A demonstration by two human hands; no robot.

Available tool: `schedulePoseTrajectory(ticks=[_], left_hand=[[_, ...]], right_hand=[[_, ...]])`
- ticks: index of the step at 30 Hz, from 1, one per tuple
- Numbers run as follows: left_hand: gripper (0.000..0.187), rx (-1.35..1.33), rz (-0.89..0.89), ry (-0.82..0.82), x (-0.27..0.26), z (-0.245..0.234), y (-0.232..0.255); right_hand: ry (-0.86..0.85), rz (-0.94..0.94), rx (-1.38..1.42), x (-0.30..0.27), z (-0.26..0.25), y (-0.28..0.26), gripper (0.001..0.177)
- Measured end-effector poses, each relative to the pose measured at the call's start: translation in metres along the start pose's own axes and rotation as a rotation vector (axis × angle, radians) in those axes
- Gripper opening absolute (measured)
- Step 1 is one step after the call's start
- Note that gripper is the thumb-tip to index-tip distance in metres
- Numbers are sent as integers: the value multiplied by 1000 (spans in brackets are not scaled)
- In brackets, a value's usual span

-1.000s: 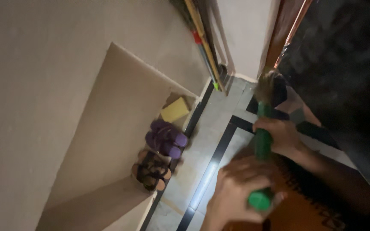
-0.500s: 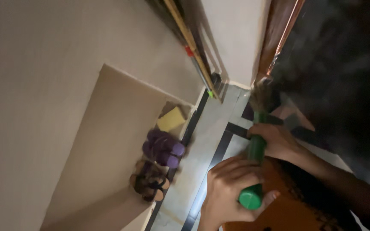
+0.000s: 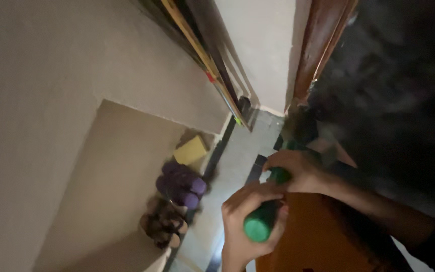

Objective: The person sweeps debris from the floor using a handheld broom, focusing on edges and corners, and later adjusts the broom's handle by hand.

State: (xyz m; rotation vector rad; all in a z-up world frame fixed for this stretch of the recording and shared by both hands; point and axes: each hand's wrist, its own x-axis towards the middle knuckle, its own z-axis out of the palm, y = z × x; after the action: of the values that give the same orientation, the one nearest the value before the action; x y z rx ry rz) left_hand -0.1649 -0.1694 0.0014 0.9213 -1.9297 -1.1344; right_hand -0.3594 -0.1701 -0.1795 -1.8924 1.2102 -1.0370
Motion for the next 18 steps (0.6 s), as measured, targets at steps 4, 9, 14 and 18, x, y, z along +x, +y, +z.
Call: schedulePoseTrajectory(ticks=[4,9,14,18], left_hand=[[24,-12,-61,-33,7,-34,-12],[23,13,-2,-114,37,-60,-33],[22,22,78,-131,48,-69,-44],[17,-16,38,-216,49,-70,-45]], right_hand=[[42,12,-85,24,16,-7,35],[112,65,-132,47,25,4,40],[123,172,-147,44,44,23,40],[225,138,-165,25,56,48,36]])
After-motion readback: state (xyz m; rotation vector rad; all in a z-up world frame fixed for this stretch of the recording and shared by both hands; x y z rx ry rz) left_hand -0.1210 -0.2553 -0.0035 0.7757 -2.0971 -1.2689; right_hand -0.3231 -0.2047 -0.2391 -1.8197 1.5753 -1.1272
